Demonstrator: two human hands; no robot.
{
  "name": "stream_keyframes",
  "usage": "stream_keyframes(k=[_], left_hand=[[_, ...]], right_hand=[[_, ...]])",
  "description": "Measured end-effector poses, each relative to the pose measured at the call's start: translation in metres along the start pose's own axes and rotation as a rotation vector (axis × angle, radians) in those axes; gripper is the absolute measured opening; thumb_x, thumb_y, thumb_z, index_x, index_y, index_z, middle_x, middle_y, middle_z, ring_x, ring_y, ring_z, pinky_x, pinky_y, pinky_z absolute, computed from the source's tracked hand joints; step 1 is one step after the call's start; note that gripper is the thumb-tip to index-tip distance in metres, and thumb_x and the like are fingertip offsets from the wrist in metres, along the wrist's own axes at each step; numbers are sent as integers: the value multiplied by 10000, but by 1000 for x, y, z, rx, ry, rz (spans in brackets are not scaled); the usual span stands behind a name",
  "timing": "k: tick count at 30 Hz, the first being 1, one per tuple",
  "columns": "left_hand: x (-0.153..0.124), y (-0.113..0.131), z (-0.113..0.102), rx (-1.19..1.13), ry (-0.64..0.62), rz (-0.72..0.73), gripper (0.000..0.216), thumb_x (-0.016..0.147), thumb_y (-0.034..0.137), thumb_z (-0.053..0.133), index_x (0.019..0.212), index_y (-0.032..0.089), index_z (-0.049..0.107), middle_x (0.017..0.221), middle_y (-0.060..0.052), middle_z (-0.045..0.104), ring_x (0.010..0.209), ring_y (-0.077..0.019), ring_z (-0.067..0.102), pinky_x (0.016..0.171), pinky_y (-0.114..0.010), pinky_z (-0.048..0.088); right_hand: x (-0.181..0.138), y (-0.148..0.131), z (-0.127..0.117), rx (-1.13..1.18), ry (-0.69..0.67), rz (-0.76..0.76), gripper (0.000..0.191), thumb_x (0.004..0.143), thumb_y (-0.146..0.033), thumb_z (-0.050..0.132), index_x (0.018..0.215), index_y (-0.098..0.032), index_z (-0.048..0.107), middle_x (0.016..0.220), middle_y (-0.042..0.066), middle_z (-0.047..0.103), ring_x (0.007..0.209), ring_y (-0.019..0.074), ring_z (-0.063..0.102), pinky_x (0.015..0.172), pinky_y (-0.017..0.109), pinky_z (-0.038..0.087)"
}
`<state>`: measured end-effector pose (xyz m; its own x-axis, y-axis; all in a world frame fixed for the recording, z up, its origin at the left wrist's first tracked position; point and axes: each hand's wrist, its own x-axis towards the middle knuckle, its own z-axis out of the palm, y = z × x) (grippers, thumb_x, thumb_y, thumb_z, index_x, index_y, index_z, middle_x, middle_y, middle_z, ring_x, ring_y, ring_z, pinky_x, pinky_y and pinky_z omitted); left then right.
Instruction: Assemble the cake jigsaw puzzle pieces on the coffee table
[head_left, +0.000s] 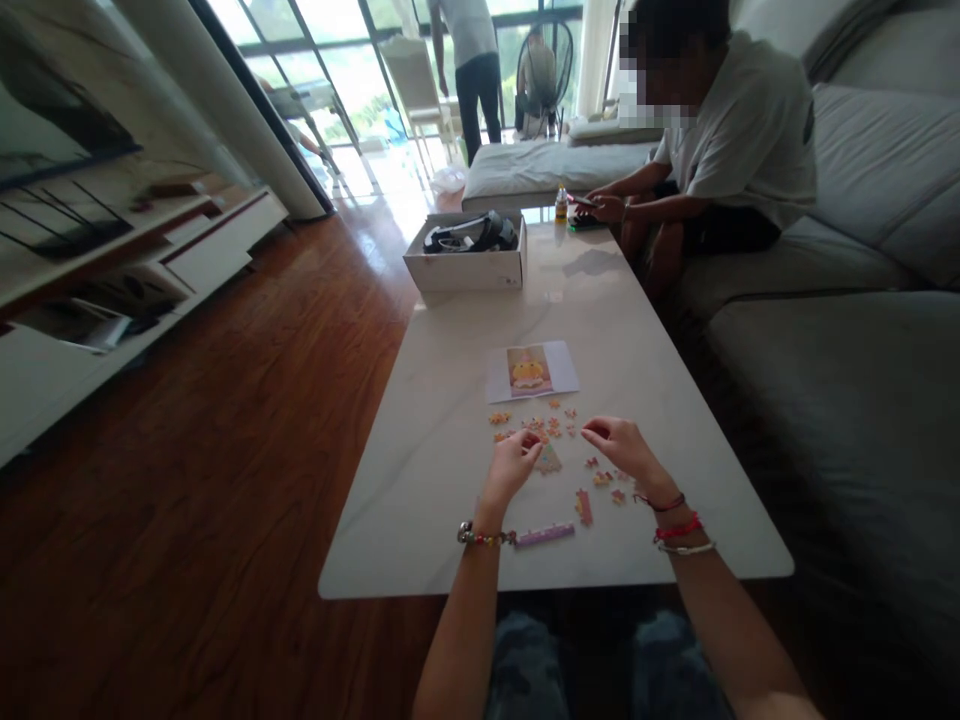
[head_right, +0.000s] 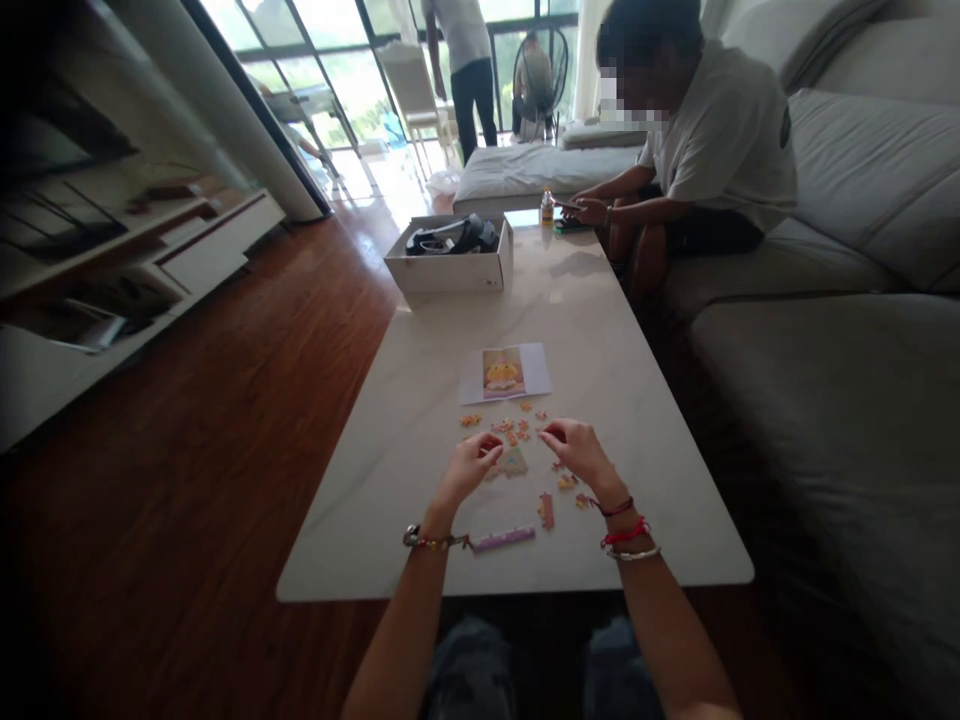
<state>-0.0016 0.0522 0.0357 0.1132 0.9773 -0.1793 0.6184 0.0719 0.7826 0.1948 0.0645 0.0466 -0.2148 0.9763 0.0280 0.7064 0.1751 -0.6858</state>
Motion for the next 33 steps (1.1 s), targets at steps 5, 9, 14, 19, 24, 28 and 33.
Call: stream_keyframes(k=[5,9,14,19,24,28,33], left_hand=[[-21,-13,6,51,-101,-68,208,755,308,459,822,175,605,804,-33,653,691,-116,581,624,-207,425],[-16,-11,5,173,-200,-90,219,748,334,476,814,178,615,817,-46,658,714,-130,580,614,-206,405],[4,-2,2,215,-286,-94,216,739,337,488,833,182,605,803,-43,659,707,-136,583,594,-205,395],[2,-3,1,85,-308,-89,244,750,370,463,869,197,587,782,-20,653,682,-120,577,590,-201,409],[2,-6,17,13,-250,-137,216,730,341,496,856,188,583,761,-14,641,677,-116,575,603,-209,426],[7,-2,37,6,-285,-102,175,704,297,540,828,182,584,740,-5,636,658,-113,572,597,-212,424],[9,-2,48,-48,-296,-69,220,740,308,503,894,177,590,805,-25,645,695,-117,577,643,-224,437]], right_hand=[[-25,17,6,-2,-49,94,228,764,-321,479,726,-169,644,701,38,661,633,137,570,580,230,387],[-20,29,7,-1,-69,123,233,766,-321,471,734,-168,644,688,29,654,623,133,562,581,227,389],[-5,44,1,-19,-77,143,190,747,-286,496,726,-174,647,717,28,653,643,130,567,593,219,402],[-12,57,10,13,-147,162,174,714,-221,540,851,-178,638,744,18,621,620,109,553,593,210,414],[-15,60,32,-83,-146,162,138,680,-149,568,798,-180,632,817,22,566,635,95,521,607,212,400],[-8,56,37,-130,-112,184,46,670,-130,580,683,-159,614,754,25,568,668,110,523,631,218,388],[-8,40,30,35,-222,160,93,716,-165,542,688,-175,631,625,-11,609,571,88,515,552,191,360]])
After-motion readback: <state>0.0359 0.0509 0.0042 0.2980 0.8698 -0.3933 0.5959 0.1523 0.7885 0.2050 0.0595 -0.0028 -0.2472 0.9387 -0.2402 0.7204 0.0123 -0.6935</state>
